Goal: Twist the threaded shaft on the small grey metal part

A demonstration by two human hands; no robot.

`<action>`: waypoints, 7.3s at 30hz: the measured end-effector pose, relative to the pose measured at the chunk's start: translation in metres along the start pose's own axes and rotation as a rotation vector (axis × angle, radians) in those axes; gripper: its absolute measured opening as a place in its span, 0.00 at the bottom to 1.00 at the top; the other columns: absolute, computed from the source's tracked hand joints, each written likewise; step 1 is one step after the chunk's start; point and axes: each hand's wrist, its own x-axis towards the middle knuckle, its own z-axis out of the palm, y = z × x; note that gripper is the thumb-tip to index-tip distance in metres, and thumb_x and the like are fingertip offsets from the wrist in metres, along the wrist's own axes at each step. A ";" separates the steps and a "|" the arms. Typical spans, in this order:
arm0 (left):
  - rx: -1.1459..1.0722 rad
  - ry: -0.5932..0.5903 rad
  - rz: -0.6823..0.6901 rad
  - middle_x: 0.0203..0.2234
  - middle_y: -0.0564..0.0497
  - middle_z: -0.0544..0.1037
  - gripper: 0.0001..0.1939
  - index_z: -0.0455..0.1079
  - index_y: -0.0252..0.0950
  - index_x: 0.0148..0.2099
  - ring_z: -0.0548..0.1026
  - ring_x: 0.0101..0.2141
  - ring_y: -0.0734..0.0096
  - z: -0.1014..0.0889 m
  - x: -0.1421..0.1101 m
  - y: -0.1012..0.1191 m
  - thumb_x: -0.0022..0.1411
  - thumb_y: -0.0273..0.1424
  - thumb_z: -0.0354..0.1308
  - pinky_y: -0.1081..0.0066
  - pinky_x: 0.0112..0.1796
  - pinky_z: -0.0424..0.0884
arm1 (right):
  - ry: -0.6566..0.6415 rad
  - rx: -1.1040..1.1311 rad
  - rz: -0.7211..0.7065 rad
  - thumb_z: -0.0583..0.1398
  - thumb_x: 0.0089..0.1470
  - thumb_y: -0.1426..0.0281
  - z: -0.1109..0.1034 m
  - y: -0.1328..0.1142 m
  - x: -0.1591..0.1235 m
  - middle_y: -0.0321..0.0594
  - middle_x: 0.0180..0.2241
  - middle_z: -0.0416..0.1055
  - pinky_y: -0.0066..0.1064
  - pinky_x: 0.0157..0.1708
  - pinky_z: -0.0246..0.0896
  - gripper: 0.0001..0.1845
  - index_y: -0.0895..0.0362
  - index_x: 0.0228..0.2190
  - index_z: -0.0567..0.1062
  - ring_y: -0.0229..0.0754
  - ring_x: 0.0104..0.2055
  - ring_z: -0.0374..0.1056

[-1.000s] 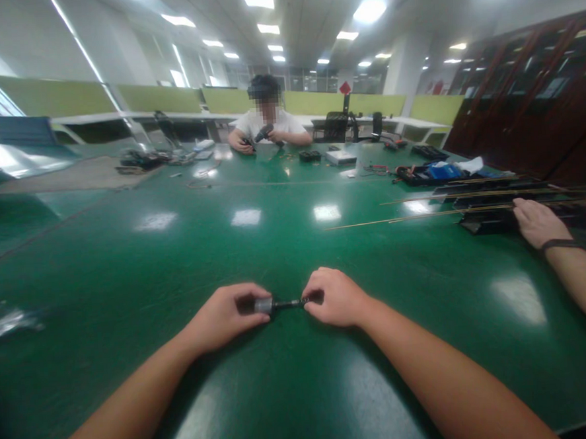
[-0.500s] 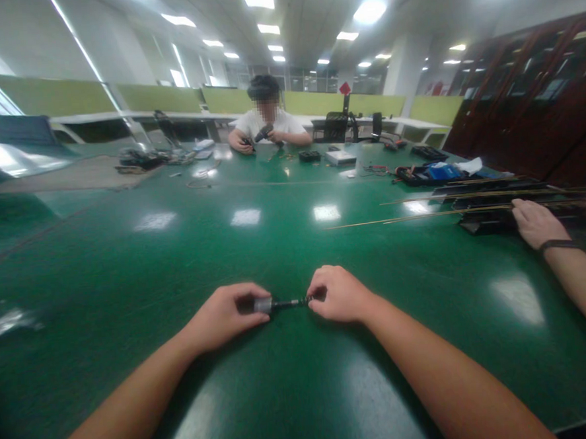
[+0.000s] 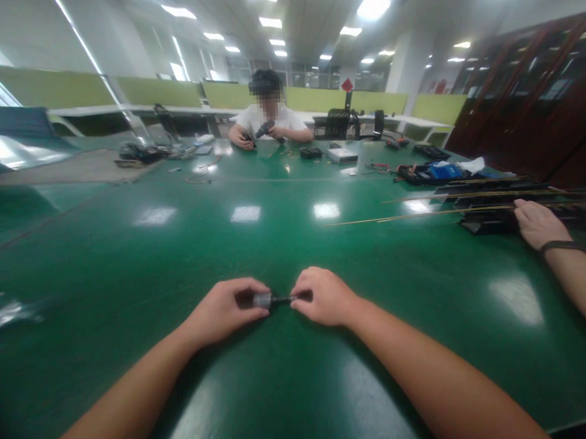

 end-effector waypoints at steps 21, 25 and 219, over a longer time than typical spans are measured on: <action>0.002 -0.002 0.007 0.35 0.51 0.82 0.13 0.78 0.37 0.41 0.79 0.37 0.63 0.004 0.001 -0.004 0.53 0.34 0.68 0.68 0.41 0.74 | 0.047 0.063 0.004 0.68 0.51 0.71 0.013 -0.005 0.003 0.41 0.37 0.76 0.35 0.43 0.65 0.07 0.56 0.36 0.80 0.43 0.41 0.69; -0.004 -0.002 0.015 0.35 0.51 0.82 0.13 0.78 0.37 0.41 0.79 0.37 0.63 0.004 0.000 -0.002 0.53 0.34 0.69 0.68 0.42 0.74 | 0.054 0.077 -0.002 0.68 0.51 0.72 0.013 -0.005 0.002 0.41 0.37 0.76 0.35 0.43 0.65 0.07 0.56 0.35 0.80 0.43 0.41 0.69; 0.017 -0.008 0.019 0.34 0.51 0.81 0.10 0.77 0.37 0.40 0.78 0.36 0.64 0.000 -0.003 0.001 0.54 0.34 0.66 0.68 0.40 0.73 | 0.042 0.014 -0.013 0.66 0.51 0.73 0.002 -0.002 -0.004 0.39 0.33 0.76 0.35 0.42 0.65 0.03 0.56 0.31 0.78 0.43 0.38 0.69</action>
